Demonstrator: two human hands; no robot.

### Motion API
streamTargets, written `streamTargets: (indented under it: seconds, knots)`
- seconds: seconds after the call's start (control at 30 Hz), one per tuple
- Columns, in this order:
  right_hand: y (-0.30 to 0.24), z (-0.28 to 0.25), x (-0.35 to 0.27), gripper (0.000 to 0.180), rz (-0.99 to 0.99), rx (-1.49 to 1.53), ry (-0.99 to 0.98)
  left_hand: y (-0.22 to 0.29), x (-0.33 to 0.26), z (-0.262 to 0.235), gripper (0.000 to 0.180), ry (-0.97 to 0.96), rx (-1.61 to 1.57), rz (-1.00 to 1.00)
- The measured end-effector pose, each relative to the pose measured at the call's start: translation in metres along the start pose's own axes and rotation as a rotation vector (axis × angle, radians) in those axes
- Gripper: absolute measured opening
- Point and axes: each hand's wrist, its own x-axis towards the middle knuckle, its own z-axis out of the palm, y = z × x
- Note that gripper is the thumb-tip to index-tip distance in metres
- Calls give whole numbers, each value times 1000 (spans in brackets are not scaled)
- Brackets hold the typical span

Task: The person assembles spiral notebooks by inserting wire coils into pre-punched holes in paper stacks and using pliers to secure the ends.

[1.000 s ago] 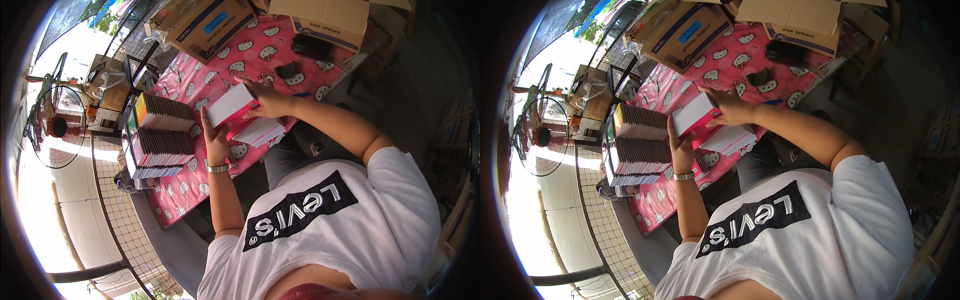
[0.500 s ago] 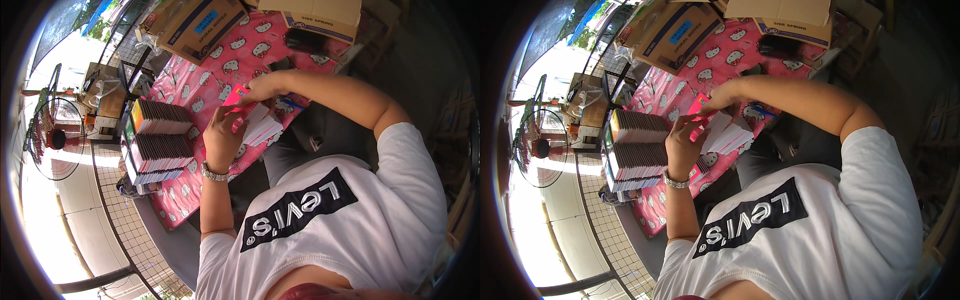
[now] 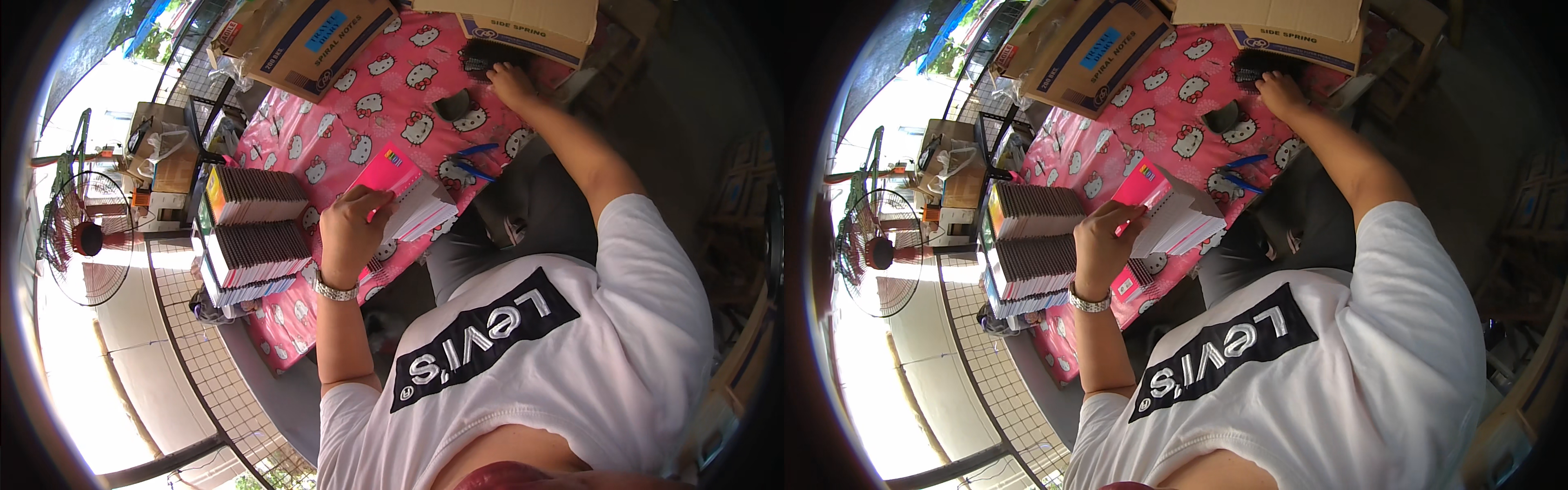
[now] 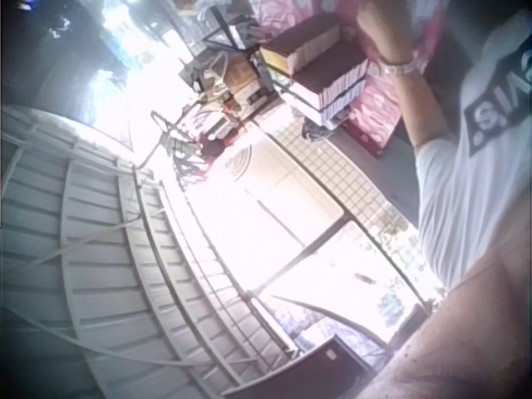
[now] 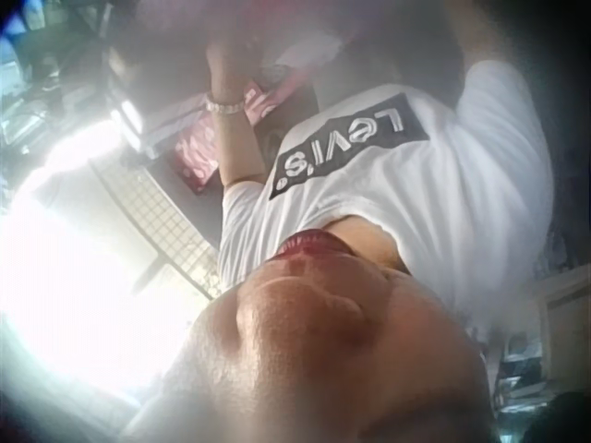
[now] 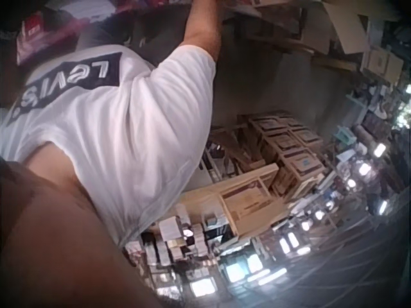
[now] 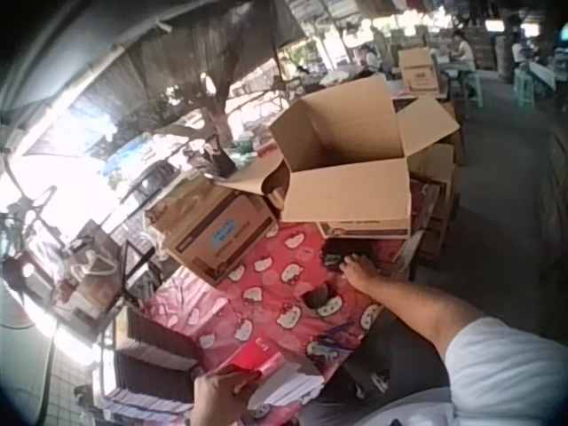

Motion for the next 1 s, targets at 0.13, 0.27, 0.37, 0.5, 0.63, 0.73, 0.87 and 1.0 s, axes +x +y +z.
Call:
streamTargets:
  seconds: [0.13, 0.27, 0.37, 0.5, 0.63, 0.73, 0.87, 1.0]
  knots:
    - [14, 4, 10, 14, 41, 119, 8, 7, 4, -4, 18, -110, 41, -27]
    - [22, -18, 33, 17, -7, 262, 59, 5, 9, -10, 17, -147, 51, 41]
    - [15, -46, 42, 27, -113, 349, 228, -3, 11, -11, 18, -135, -13, 70]
    - [-29, -93, 47, 34, -150, 560, 176, -8, 6, -15, 25, -85, 80, 144]
    - [-21, -92, 39, 29, -101, 503, -12, 5, 19, -21, 24, 114, 290, 136]
    - [-69, -113, 32, 26, -194, 973, -184, -10, 16, -7, 20, 227, 308, 64]
    - [-137, -215, 1, 24, -466, 1161, -12, -10, 16, 12, 17, 363, 368, 56]
    - [-145, -232, -10, 30, -541, 1142, 40, -13, 22, 10, 17, 377, 318, 71]
